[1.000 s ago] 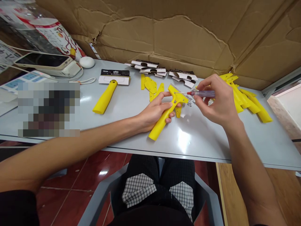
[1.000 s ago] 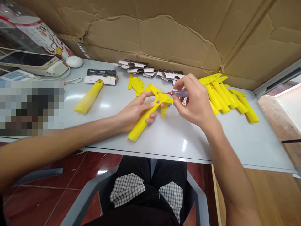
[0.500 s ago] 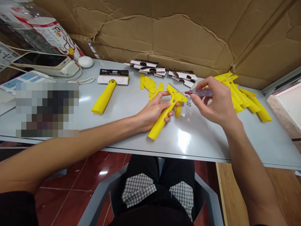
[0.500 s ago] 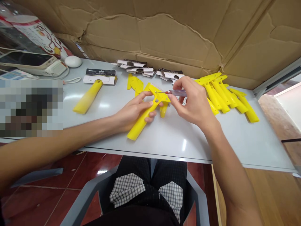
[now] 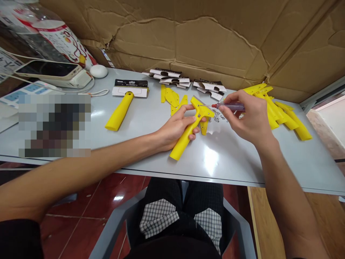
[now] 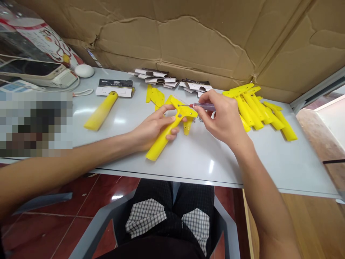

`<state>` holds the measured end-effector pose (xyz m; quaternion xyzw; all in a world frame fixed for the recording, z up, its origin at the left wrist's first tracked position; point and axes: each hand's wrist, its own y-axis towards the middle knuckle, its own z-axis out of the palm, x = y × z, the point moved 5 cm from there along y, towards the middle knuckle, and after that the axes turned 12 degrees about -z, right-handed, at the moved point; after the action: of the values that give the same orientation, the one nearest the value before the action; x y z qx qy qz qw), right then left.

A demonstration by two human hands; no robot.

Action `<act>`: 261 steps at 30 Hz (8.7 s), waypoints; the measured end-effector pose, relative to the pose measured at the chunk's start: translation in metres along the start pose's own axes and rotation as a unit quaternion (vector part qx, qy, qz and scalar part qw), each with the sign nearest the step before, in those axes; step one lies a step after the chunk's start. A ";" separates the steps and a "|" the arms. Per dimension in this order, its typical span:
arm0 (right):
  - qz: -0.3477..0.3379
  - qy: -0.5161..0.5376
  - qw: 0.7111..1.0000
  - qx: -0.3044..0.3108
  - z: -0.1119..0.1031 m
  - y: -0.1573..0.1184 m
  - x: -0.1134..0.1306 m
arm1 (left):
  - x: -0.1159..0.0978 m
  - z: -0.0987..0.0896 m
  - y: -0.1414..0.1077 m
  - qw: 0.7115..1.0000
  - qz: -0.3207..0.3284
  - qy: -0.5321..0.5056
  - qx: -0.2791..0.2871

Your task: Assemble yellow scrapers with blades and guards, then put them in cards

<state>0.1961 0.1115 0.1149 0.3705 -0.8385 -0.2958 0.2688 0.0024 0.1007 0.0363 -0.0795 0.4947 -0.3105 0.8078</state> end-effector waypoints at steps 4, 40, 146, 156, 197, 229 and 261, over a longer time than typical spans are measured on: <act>-0.005 0.028 0.999 0.019 0.001 -0.001 0.002 | 0.000 0.001 -0.001 1.000 0.002 0.001 0.001; 0.013 -0.002 1.000 -0.013 0.000 -0.002 -0.003 | 0.000 0.002 -0.002 1.000 -0.004 -0.009 -0.005; 0.055 -0.058 0.950 0.302 0.022 -0.019 -0.017 | -0.026 -0.010 0.001 0.995 0.080 0.029 -0.060; 0.072 -0.087 0.925 0.364 0.033 -0.025 -0.025 | -0.025 -0.014 0.010 0.994 0.087 0.010 -0.060; 0.136 -0.012 0.924 0.358 0.019 -0.021 -0.025 | -0.018 -0.027 0.020 0.989 0.131 0.023 -0.073; 0.363 0.088 0.909 0.185 0.074 0.059 -0.203 | -0.051 -0.039 0.017 0.980 0.180 0.022 -0.086; 0.214 0.375 0.881 0.195 0.030 -0.016 -0.033 | -0.099 -0.094 0.037 0.951 0.271 -0.061 -0.138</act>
<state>0.2022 0.1375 0.0760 0.3103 -0.7745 0.0998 0.5422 -0.0937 0.2043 0.0478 -0.0723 0.4858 -0.0033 0.8711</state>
